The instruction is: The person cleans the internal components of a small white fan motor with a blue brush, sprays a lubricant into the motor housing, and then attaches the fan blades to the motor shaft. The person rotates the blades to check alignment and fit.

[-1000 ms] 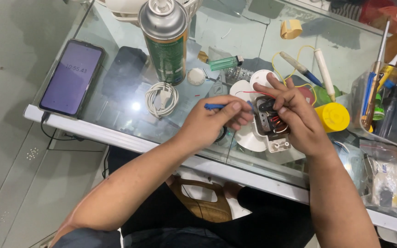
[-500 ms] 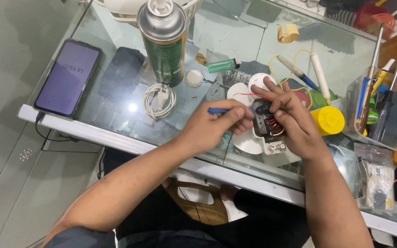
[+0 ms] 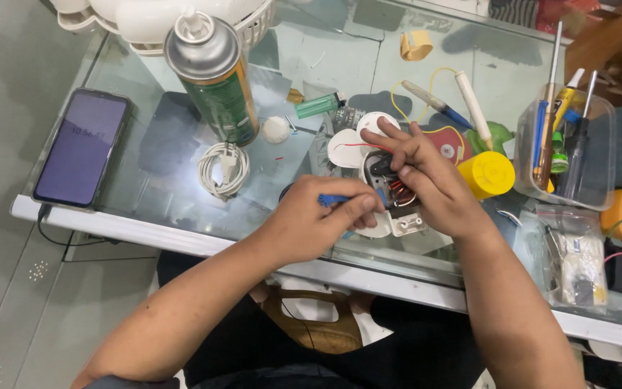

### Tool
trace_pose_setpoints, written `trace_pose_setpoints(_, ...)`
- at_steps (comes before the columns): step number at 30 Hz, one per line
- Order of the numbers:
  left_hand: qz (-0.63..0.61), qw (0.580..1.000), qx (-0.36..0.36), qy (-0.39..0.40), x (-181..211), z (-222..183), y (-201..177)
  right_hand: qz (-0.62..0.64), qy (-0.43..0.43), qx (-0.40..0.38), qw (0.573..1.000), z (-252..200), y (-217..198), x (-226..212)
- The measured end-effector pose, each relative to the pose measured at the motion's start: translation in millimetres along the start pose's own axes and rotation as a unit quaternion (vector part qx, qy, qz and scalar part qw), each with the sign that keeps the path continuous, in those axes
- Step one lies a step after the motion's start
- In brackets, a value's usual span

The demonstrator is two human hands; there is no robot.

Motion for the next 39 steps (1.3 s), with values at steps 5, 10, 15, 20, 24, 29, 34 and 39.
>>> trace_pose_setpoints(5,0.051,0.998,0.019,0.022,4,4,-3,-0.008,0.004,-0.007,1.0,2,-4,-4)
trace_pose_setpoints(10,0.053,0.998,0.022,0.03,4,4,-1,-0.021,0.009,-0.011,1.0,3,-6,-7)
trace_pose_setpoints(15,0.032,0.999,0.02,0.031,4,2,0,-0.032,0.003,-0.007,0.999,1,-5,-7)
trace_pose_setpoints(20,0.041,0.999,0.024,0.003,17,14,-15,-0.007,-0.017,-0.024,1.0,-1,-6,4)
trace_pose_setpoints(24,0.063,0.997,0.01,0.043,21,35,-12,0.022,-0.032,-0.028,0.999,-2,-4,10)
trace_pose_setpoints(29,0.155,0.988,-0.017,-0.002,40,49,-17,0.022,-0.019,-0.033,0.999,-1,-6,6)
trace_pose_setpoints(34,0.124,0.992,-0.009,-0.023,36,64,-15,0.074,0.001,-0.041,0.996,2,-6,1)
trace_pose_setpoints(39,0.196,0.979,-0.051,-0.018,48,71,-20,0.098,0.0,-0.024,0.995,3,-5,7)
Point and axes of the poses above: each hand's wrist, its own z-axis towards the middle knuckle, its own y-axis out of the palm, x = y × z, the point moved 1 cm from there along z, towards the middle knuckle, and after that the axes turned 12 degrees about -z, right-handed, at the moved point
